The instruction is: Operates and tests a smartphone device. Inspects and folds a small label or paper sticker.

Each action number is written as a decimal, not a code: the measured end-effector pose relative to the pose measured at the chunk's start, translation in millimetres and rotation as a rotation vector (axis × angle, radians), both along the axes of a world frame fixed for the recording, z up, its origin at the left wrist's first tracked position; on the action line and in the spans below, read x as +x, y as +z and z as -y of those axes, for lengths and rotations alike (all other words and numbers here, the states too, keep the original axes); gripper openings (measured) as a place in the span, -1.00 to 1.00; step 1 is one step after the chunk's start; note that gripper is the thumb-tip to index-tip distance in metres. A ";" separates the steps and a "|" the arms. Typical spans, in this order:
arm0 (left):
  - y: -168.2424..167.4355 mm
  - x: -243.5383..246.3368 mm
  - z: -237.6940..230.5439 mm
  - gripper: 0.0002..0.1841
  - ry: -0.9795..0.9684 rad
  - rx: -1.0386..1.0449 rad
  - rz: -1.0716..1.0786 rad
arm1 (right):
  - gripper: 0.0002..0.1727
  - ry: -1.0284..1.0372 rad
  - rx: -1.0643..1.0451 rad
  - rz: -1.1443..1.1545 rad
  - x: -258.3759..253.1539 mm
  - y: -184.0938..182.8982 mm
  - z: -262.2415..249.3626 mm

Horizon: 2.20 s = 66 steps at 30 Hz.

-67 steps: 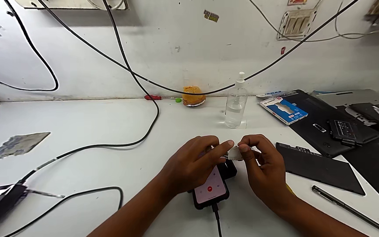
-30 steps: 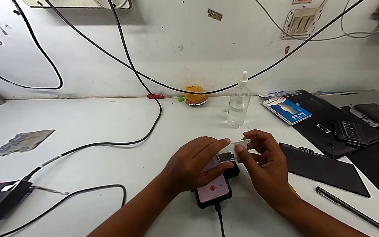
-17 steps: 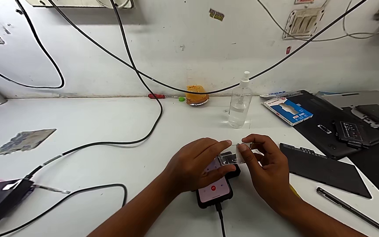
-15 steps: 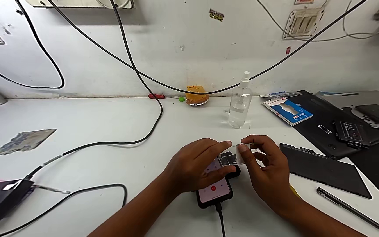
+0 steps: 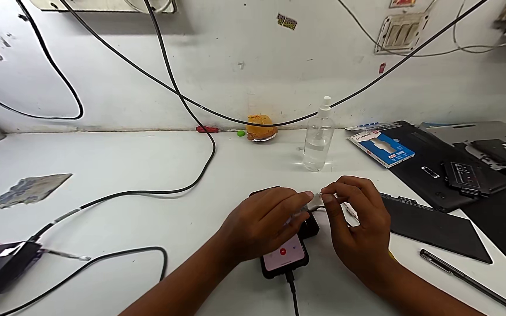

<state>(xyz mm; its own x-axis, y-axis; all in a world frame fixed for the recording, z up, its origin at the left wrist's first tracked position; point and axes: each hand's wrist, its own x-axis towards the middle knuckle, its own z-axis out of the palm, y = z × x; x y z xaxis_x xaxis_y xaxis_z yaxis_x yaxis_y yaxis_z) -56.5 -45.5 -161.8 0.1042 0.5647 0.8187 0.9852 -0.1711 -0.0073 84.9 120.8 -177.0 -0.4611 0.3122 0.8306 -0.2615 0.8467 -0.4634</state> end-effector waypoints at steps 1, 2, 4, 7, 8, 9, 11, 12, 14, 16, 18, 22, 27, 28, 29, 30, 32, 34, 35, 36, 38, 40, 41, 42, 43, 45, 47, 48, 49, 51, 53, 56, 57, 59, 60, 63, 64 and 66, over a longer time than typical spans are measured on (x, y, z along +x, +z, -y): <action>0.0 -0.1 0.9 -0.63 0.014 0.005 -0.015 | -0.82 0.003 -0.005 0.002 0.5 -0.4 0.4; -0.2 -0.4 1.9 -0.62 0.028 0.010 -0.025 | -0.82 0.011 -0.013 0.007 0.8 -0.8 0.8; 0.0 -1.2 3.4 -0.61 0.041 0.031 -0.035 | -0.82 0.028 -0.034 0.022 0.6 -2.0 1.7; 2.1 -1.0 3.9 -0.66 0.043 0.079 -0.053 | -0.81 0.060 -0.066 0.058 1.2 -3.3 2.6; 2.3 -0.2 4.0 -0.67 0.045 0.092 -0.046 | -0.81 0.082 -0.079 0.073 1.5 -3.7 3.1; 2.3 0.7 3.7 -0.68 0.048 0.108 -0.030 | -0.82 0.110 -0.095 0.082 1.6 -4.4 3.3; 3.1 3.2 1.7 -0.66 0.058 0.120 0.020 | -0.82 0.188 -0.146 0.096 2.1 -6.2 4.1; 3.8 3.9 0.4 -0.62 0.062 0.107 0.046 | -0.82 0.232 -0.176 0.098 2.5 -7.1 4.6; 3.8 4.0 -0.6 -0.58 0.068 0.058 0.096 | -0.82 0.310 -0.237 0.099 3.0 -8.9 6.0; 3.3 3.8 -0.1 -0.60 0.067 0.034 0.123 | -0.82 0.367 -0.304 0.104 2.1 -9.6 7.2; 3.7 4.4 0.2 -0.62 0.060 0.020 0.136 | -0.85 0.431 -0.371 0.127 1.4 -8.1 7.4; 2.7 4.5 0.3 -0.54 0.051 0.009 0.210 | -0.85 0.569 -0.481 0.200 1.6 -5.3 7.9; 4.2 3.8 -0.1 -0.63 0.102 0.092 0.259 | -0.83 0.594 -0.604 0.197 1.7 -4.1 8.4; 5.1 4.2 0.2 -0.73 0.098 0.105 0.222 | -0.83 0.591 -0.623 0.196 2.1 -4.1 9.0; 5.7 5.3 0.9 -0.77 0.084 0.096 0.186 | -0.81 0.587 -0.637 0.199 2.6 -3.9 9.7; 5.4 6.9 1.5 -0.75 0.062 0.067 0.162 | -0.80 0.583 -0.646 0.198 3.0 -3.9 10.5; 3.6 10.1 0.5 -0.64 0.029 0.026 0.162 | -0.80 0.579 -0.641 0.193 3.4 -3.8 11.7; 2.7 11.3 -1.1 -0.66 0.003 0.003 0.189 | -0.81 0.582 -0.633 0.190 3.2 -4.9 11.0; 2.4 11.2 -1.8 -0.71 -0.009 -0.001 0.203 | -0.81 0.584 -0.630 0.197 3.1 -5.5 10.6; 2.2 11.1 -2.1 -0.74 -0.023 -0.007 0.218 | -0.81 0.582 -0.627 0.204 2.9 -5.9 10.6; 2.2 10.9 -2.1 -0.76 -0.056 -0.025 0.258 | -0.82 0.573 -0.622 0.214 2.4 -6.4 10.6; 2.6 10.8 -1.9 -0.76 -0.094 -0.046 0.321 | -0.82 0.567 -0.618 0.225 2.7 -6.3 10.2; 2.4 11.0 -1.9 -0.76 -0.109 -0.053 0.359 | -0.82 0.565 -0.620 0.227 2.8 -6.3 10.1; 2.0 11.2 -2.1 -0.77 -0.118 -0.057 0.397 | -0.83 0.565 -0.623 0.229 2.6 -6.3 9.8; 1.6 11.5 -2.2 -0.77 -0.126 -0.060 0.432 | -0.83 0.562 -0.624 0.230 2.3 -6.3 9.5; 1.2 11.2 -2.0 -0.80 -0.118 -0.054 0.475 | -0.83 0.554 -0.603 0.239 2.1 -6.3 9.0; 1.5 9.9 -2.0 -0.82 -0.088 -0.031 0.503 | -0.83 0.566 -0.535 0.255 3.5 -7.8 10.6; 2.2 9.5 -1.7 -0.83 -0.083 -0.022 0.520 | -0.84 0.570 -0.507 0.249 4.3 -9.2 12.7; 3.1 9.1 -1.0 -0.84 -0.087 -0.018 0.537 | -0.84 0.568 -0.493 0.232 4.4 -10.4 14.5; 3.8 9.1 0.3 -0.84 -0.110 -0.041 0.554 | -0.84 0.539 -0.475 0.186 4.0 -10.5 15.0; 2.8 9.7 -0.5 -0.85 -0.136 -0.088 0.541 | -0.84 0.494 -0.453 0.150 3.9 -9.1 13.9; 2.1 9.7 -3.2 -0.82 -0.142 -0.122 0.529 | -0.83 0.472 -0.398 0.147 3.4 -10.3 13.6; 2.2 9.3 -3.7 -0.84 -0.152 -0.128 0.543 | -0.84 0.479 -0.396 0.156 3.3 -10.6 13.8; 3.2 8.8 -3.7 -0.87 -0.185 -0.149 0.599 | -0.84 0.499 -0.413 0.186 3.1 -10.0 13.2; 3.7 8.6 -3.6 -0.88 -0.197 -0.164 0.632 | -0.84 0.511 -0.428 0.205 3.0 -9.0 12.7; 5.8 8.1 -2.1 -0.87 -0.194 -0.218 0.712 | -0.84 0.554 -0.481 0.268 2.8 -6.0 10.6; 6.8 7.5 -1.5 -0.88 -0.191 -0.238 0.729 | -0.84 0.572 -0.496 0.280 2.7 -5.4 9.7; 9.4 5.7 0.2 -0.88 -0.193 -0.266 0.762 | -0.83 0.603 -0.540 0.291 3.5 -3.5 8.8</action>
